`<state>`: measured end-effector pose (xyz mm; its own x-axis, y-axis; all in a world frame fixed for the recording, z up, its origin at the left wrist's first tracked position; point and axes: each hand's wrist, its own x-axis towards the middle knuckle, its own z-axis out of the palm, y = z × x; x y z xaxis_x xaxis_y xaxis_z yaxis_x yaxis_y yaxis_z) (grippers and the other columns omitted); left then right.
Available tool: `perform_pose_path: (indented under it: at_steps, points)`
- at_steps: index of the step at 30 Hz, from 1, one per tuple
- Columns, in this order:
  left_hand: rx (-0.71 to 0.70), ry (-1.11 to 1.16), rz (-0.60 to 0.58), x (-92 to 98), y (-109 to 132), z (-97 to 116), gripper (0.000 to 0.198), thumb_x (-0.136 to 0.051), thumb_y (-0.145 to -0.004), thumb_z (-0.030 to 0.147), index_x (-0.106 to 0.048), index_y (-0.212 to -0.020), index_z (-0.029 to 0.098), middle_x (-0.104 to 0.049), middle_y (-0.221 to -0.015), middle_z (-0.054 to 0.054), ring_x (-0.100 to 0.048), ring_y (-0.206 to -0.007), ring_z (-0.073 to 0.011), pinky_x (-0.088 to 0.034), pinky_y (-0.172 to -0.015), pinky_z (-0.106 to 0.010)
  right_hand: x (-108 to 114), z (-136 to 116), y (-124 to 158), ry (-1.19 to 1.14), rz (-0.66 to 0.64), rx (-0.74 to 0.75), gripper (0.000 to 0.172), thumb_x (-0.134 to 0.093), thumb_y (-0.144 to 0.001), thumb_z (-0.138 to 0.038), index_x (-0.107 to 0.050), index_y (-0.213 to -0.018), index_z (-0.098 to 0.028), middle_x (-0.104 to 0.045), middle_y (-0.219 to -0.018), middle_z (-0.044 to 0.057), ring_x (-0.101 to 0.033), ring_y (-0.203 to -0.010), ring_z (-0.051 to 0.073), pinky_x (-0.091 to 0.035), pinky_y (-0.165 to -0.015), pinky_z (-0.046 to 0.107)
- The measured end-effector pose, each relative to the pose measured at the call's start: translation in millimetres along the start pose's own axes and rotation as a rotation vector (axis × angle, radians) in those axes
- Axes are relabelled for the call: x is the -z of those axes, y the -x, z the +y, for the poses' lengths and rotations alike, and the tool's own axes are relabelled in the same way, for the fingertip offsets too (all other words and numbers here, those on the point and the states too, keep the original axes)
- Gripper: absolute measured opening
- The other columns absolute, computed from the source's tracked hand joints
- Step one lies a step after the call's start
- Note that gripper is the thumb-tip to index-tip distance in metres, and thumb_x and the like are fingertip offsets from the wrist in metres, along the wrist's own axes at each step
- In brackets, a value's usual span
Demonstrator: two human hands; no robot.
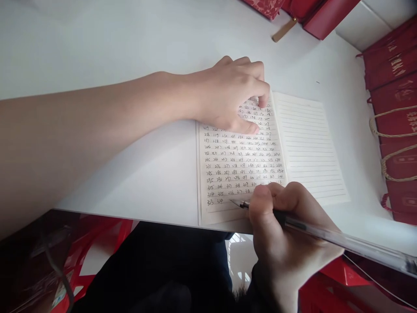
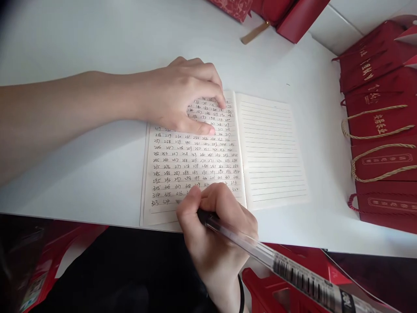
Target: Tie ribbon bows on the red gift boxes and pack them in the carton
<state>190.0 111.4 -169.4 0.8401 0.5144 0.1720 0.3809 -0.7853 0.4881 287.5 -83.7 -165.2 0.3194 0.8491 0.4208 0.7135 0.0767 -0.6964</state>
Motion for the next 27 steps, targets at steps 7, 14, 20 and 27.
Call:
perform_pose_path:
  at_steps: [7, 14, 20, 27]
  points:
    - [-0.006, -0.088, -0.029, 2.7, -0.2, 2.3, 0.052, -0.056, -0.077, 0.056, -0.058, -0.116, 0.021, -0.049, -0.118, -0.002, -0.043, -0.117, -0.0238, -0.025, -0.105, -0.043, -0.6, -1.5, -0.4, 0.024, 0.000, 0.012, 0.030, -0.059, -0.079, -0.008, -0.043, -0.058, -0.022, -0.041, -0.049, -0.006, -0.033, -0.038, 0.009, -0.027, -0.034, 0.026]
    - [-0.013, -0.114, -0.021, 1.1, -1.4, 1.3, 0.050, -0.056, -0.077, 0.057, -0.059, -0.115, 0.024, -0.051, -0.117, -0.003, -0.045, -0.114, -0.0231, -0.028, -0.104, -0.045, 0.2, -0.4, -0.1, 0.018, -0.019, 0.001, 0.034, -0.056, -0.079, -0.008, -0.035, -0.056, -0.022, -0.034, -0.048, -0.006, -0.029, -0.039, 0.008, -0.025, -0.035, 0.026]
    - [-0.007, -0.116, -0.011, 0.0, -2.2, -0.6, 0.047, -0.052, -0.075, 0.060, -0.057, -0.113, 0.033, -0.051, -0.118, -0.001, -0.045, -0.113, -0.0225, -0.030, -0.106, -0.046, 0.4, -0.6, -0.3, 0.029, -0.009, -0.012, 0.033, -0.058, -0.076, -0.006, -0.036, -0.057, -0.020, -0.036, -0.050, -0.007, -0.032, -0.040, 0.006, -0.027, -0.036, 0.021]
    - [0.050, 0.093, 0.019, 0.0, -2.0, -0.9, 0.041, -0.066, -0.066, 0.053, -0.063, -0.103, 0.033, -0.055, -0.116, 0.001, -0.044, -0.113, -0.0253, -0.022, -0.111, -0.044, -0.5, -2.1, -0.3, 0.068, -0.002, -0.020, 0.033, -0.056, -0.075, -0.006, -0.032, -0.057, -0.019, -0.034, -0.050, -0.007, -0.029, -0.041, 0.005, -0.024, -0.037, 0.020]
